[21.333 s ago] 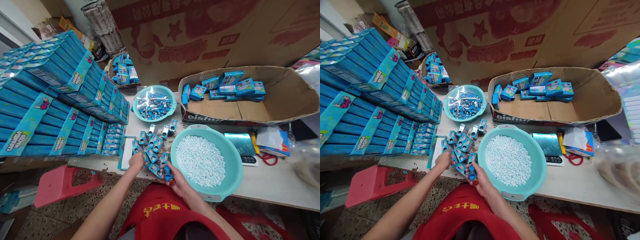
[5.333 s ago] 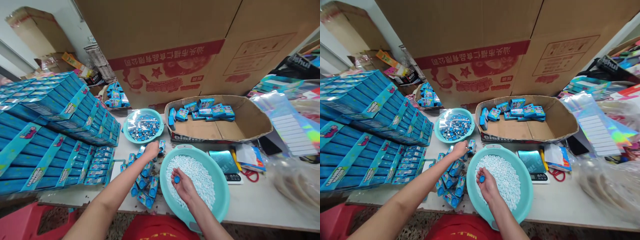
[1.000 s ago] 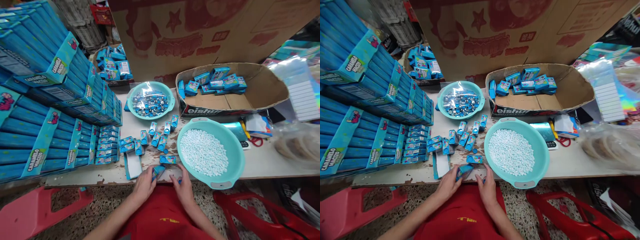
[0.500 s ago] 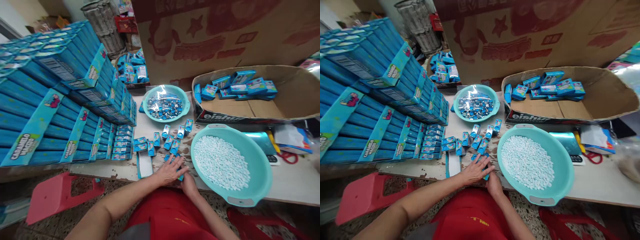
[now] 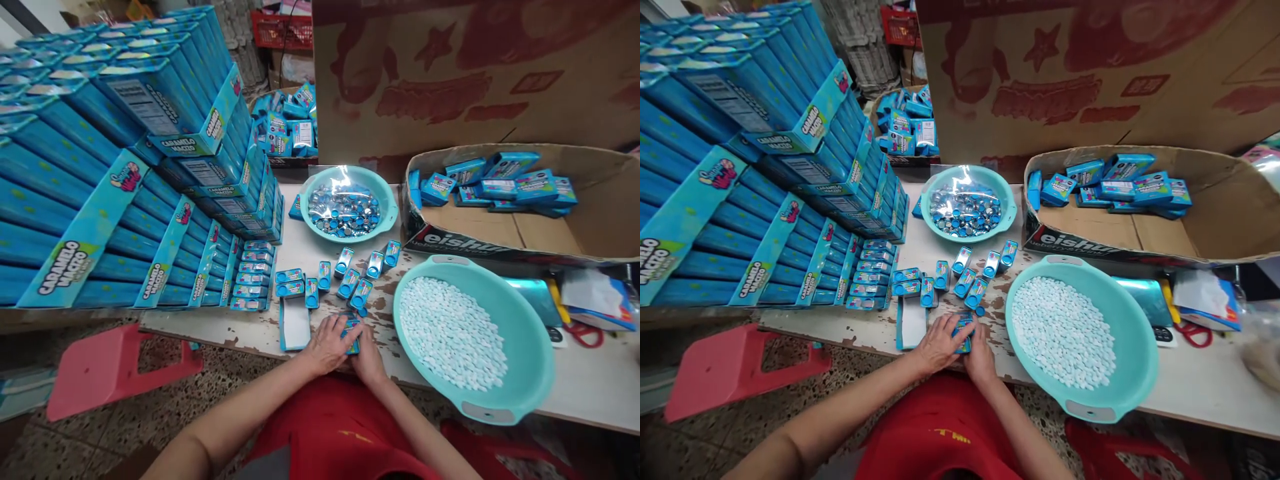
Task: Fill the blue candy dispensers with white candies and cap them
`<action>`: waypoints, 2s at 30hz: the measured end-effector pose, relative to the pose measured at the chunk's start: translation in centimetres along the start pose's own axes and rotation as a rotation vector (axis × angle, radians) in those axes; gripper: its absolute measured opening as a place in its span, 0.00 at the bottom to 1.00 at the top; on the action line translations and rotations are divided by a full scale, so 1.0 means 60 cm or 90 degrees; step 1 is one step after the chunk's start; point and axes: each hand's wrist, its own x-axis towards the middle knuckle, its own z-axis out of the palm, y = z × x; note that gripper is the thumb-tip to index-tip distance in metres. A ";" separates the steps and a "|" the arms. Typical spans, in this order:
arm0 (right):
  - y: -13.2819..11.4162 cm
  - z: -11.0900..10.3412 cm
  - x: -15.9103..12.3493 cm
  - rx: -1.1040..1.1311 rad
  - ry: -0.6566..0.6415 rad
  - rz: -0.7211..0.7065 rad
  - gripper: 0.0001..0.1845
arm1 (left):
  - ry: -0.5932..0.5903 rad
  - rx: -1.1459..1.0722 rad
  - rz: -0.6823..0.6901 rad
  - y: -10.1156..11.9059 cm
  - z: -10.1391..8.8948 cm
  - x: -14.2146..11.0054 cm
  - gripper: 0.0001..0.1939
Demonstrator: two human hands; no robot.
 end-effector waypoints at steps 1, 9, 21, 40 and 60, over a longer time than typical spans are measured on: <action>-0.007 0.002 0.003 -0.008 -0.013 0.009 0.41 | -0.027 0.000 -0.017 -0.001 -0.006 0.002 0.42; -0.041 -0.005 -0.025 0.011 -0.089 0.010 0.26 | -0.054 -0.075 -0.112 -0.031 -0.104 -0.070 0.45; -0.158 0.083 0.059 -0.025 -0.179 0.025 0.19 | -0.051 -0.097 -0.215 -0.160 -0.103 -0.074 0.40; -0.235 -0.105 0.146 -0.402 -0.116 -0.141 0.38 | -0.005 0.067 -0.249 -0.115 -0.109 -0.002 0.49; -0.218 -0.065 0.041 -0.403 -0.210 0.058 0.49 | -0.125 -0.182 -0.075 -0.104 -0.107 -0.007 0.40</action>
